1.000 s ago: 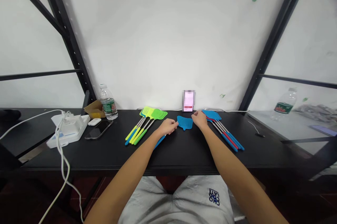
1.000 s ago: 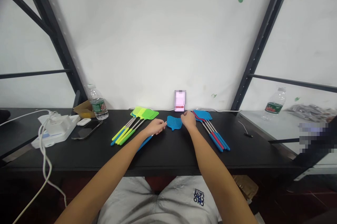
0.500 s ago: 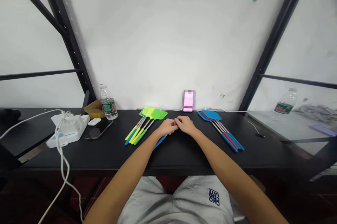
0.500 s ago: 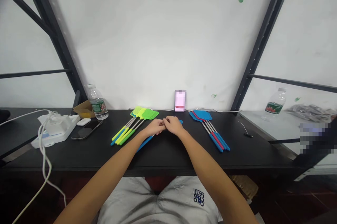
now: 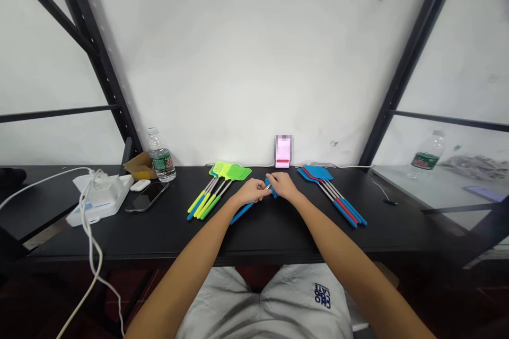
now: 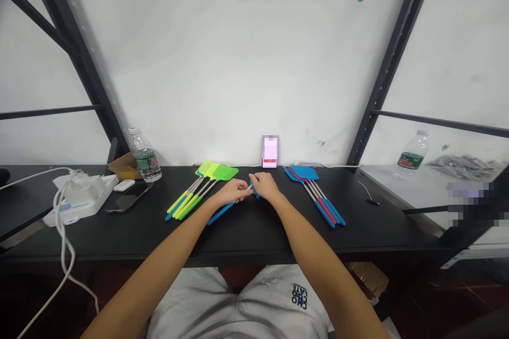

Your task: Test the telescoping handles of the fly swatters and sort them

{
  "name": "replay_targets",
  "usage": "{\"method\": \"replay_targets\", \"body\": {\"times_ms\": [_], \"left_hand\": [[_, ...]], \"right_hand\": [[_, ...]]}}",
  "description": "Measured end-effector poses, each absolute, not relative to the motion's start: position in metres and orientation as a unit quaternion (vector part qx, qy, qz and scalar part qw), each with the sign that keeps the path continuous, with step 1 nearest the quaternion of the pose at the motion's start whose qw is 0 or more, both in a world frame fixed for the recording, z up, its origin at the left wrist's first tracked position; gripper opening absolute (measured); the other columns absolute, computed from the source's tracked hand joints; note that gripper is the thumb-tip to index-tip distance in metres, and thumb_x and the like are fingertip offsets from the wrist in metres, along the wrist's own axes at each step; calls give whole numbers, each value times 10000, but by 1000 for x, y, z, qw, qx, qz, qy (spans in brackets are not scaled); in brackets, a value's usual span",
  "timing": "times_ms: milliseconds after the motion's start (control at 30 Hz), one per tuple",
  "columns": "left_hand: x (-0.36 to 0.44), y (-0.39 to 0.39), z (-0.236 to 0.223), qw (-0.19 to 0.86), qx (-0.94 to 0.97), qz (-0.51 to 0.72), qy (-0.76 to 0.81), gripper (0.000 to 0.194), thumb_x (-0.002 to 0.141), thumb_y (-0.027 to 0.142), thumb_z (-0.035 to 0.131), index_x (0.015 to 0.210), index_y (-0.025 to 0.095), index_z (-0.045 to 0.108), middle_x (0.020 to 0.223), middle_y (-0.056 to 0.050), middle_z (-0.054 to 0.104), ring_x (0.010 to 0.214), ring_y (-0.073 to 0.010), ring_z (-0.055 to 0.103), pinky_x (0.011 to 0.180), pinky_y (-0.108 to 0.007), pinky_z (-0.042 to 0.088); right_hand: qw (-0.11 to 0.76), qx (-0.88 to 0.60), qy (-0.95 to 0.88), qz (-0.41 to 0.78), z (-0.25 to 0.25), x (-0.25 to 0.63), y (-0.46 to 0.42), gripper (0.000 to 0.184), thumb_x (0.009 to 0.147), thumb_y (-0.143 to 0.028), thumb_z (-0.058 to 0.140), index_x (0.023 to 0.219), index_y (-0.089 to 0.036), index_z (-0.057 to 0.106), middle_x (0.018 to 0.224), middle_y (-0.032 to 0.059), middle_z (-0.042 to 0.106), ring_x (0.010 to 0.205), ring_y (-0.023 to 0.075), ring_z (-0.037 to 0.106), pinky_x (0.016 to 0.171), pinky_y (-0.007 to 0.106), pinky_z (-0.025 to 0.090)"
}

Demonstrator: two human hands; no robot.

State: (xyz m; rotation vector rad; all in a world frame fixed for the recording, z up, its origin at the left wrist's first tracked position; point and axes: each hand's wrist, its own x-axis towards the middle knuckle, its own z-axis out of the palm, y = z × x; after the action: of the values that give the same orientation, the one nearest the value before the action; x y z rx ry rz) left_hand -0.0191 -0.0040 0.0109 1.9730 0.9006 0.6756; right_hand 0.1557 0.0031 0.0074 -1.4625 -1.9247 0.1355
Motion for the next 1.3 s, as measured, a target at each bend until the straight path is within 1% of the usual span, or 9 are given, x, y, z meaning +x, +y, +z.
{"method": "replay_targets", "body": {"times_ms": [133,300,567,800,967,1033,1133,1233,1300], "left_hand": [[-20,-3,10,414,794,268,354,400,751,545,634,677,166,526,529,26,552,424,-80,461,451,-212,352],[-20,-1,8,410,799,265,351,424,778,571,605,711,155,566,550,17,567,423,-76,465,462,-210,356],[-21,2,7,421,800,259,339,432,799,578,584,729,152,592,531,25,549,412,-71,451,454,-206,349],[-22,1,6,414,802,260,344,428,800,573,581,731,152,601,537,20,551,418,-72,454,454,-207,350],[-23,2,6,414,803,258,344,426,794,571,587,737,150,611,546,16,560,423,-73,464,461,-210,362],[-23,3,5,417,802,258,342,423,796,566,587,736,148,611,549,14,563,424,-74,468,461,-209,365],[-22,5,3,421,796,267,343,412,801,555,584,726,150,599,547,13,564,418,-74,470,449,-205,359],[-22,6,2,426,788,278,348,406,804,551,575,717,154,578,533,16,559,402,-76,463,434,-206,351],[-21,6,1,423,788,278,349,409,802,553,573,709,155,574,528,15,557,398,-76,458,429,-207,351]], "right_hand": [[382,-608,-696,30,8,175,10,472,940,-427,420,545,-181,503,567,21,547,556,129,430,547,263,240],[415,-621,-665,16,7,197,18,486,946,-434,402,548,-174,501,585,35,570,568,135,457,558,265,256],[409,-645,-645,0,7,211,24,483,948,-422,399,546,-176,504,585,48,570,574,151,459,568,278,257],[436,-651,-622,-11,6,226,27,499,944,-443,377,535,-178,485,586,65,572,581,159,457,569,291,254],[453,-649,-611,-3,5,229,27,503,932,-463,375,511,-194,431,560,58,551,572,160,446,561,296,267],[477,-641,-601,29,5,228,26,502,920,-490,394,510,-202,416,539,50,534,564,160,454,549,288,286],[535,-605,-565,170,8,220,22,491,896,-551,432,543,-209,419,510,24,494,500,141,443,492,266,304],[575,-540,-518,331,12,212,18,445,872,-544,501,592,-211,408,510,-15,450,428,100,395,418,232,266],[577,-511,-507,387,12,207,16,410,863,-503,541,612,-209,406,514,-29,439,411,83,382,394,213,244]]}}
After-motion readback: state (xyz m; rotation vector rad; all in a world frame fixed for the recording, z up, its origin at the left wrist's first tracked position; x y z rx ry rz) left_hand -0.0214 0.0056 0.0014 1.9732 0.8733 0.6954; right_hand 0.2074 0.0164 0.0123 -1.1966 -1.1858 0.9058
